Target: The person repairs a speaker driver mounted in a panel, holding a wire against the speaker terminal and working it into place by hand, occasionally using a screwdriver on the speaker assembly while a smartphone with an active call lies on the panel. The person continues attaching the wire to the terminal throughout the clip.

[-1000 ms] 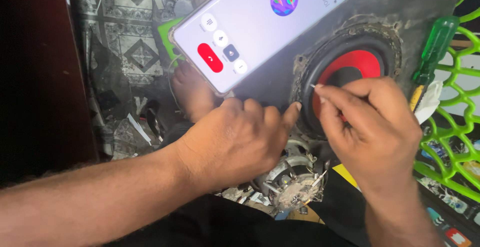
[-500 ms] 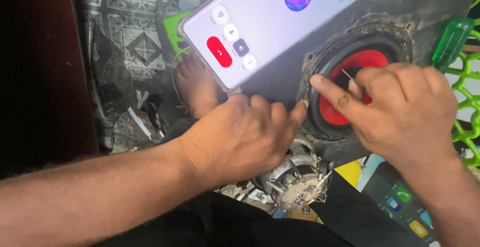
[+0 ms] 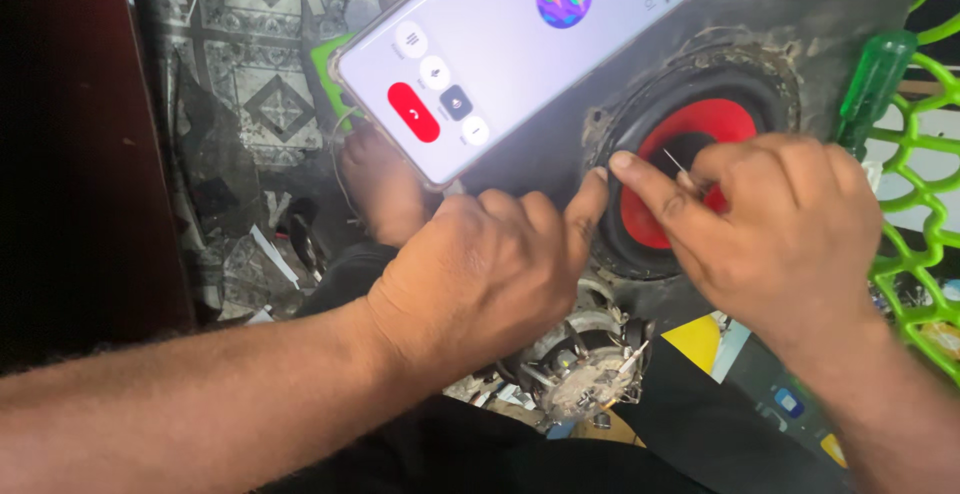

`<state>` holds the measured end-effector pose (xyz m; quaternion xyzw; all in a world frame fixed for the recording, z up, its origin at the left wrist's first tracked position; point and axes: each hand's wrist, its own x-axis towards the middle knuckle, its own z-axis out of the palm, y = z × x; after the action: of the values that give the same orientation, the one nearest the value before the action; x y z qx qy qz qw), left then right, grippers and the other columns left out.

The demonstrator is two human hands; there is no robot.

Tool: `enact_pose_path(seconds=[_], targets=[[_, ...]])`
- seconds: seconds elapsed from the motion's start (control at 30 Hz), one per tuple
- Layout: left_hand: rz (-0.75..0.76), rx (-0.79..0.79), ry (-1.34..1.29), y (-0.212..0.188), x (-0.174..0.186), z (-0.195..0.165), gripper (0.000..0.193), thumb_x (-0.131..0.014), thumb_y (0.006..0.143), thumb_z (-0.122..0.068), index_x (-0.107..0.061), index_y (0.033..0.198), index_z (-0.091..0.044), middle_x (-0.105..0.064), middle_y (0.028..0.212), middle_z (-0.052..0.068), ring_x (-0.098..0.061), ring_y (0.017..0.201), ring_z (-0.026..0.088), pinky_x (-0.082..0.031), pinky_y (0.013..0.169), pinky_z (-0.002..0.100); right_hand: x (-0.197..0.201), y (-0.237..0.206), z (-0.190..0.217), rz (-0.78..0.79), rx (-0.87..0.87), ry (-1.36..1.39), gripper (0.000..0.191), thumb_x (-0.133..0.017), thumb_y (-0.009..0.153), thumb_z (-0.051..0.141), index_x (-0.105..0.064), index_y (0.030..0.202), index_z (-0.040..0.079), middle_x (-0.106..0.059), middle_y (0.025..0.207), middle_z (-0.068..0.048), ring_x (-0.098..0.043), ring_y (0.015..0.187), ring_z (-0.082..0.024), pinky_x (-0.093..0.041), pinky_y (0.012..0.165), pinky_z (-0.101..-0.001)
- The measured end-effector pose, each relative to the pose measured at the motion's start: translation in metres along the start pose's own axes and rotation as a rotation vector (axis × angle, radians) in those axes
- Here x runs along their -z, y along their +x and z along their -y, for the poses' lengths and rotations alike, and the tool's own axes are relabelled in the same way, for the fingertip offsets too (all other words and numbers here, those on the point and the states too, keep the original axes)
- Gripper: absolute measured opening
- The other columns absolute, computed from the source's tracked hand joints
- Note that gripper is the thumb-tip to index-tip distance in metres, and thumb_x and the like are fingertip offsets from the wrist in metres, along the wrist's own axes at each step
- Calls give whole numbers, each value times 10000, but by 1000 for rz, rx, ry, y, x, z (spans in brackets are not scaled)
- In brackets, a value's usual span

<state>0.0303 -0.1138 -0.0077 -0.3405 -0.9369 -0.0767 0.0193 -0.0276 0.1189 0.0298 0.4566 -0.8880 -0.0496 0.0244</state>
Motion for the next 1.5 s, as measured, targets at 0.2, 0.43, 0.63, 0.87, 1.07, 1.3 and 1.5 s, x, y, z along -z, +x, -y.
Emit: enact_pose_path(seconds=[0.2,0.43,0.63,0.87,1.07,1.3,1.5], targets=[[132,77,74,14,8,-11,578,-539,857,-190,-598,1423,-83,-501,589,-22,-505,488,113,-389,387,275,-1,-61,10,-162,-289,151,444,-813,825,-16,-813,1220,185,-570,1029,-17,-538,908,-243,-449,822,-377],[329,164,-89,41,19,-12,745,-545,829,-196,-407,1534,-1,-602,606,27,-618,483,183,-473,380,356,-63,-146,48,-381,-765,378,311,-714,993,-88,-778,1245,83,-509,1090,-100,-501,910,-197,-407,758,-285],[505,245,-299,67,22,-7,869,-558,820,-168,-245,1610,14,-684,717,107,-700,584,279,-544,485,427,-107,-159,63,-586,-915,376,282,-652,1062,-86,-702,1322,14,-493,1144,-125,-509,1026,-230,-440,869,-318],[412,109,-112,46,25,-13,809,-569,797,-149,-377,1567,6,-634,635,58,-654,516,224,-522,432,378,-111,-161,63,-642,-933,396,349,-599,1125,-58,-550,1456,43,-462,1221,-132,-498,1073,-225,-446,875,-320],[281,-50,21,24,25,-17,684,-570,766,-130,-546,1441,-22,-565,556,25,-579,459,183,-503,438,344,-113,-163,67,-665,-943,498,349,-591,1151,-42,-531,1479,57,-448,1241,-122,-492,997,-181,-446,822,-285],[186,-168,-45,7,22,-14,613,-585,804,-131,-603,1401,6,-563,631,33,-575,545,169,-484,439,313,-110,-163,67,-646,-922,498,319,-600,1170,-22,-532,1470,62,-453,1245,-113,-473,992,-179,-423,794,-271],[178,-229,-85,3,24,-14,634,-591,776,-131,-617,1396,-6,-532,620,7,-564,546,175,-502,477,328,-112,-164,66,-648,-902,513,330,-603,1179,-26,-517,1485,62,-443,1242,-114,-475,970,-164,-419,784,-264]])
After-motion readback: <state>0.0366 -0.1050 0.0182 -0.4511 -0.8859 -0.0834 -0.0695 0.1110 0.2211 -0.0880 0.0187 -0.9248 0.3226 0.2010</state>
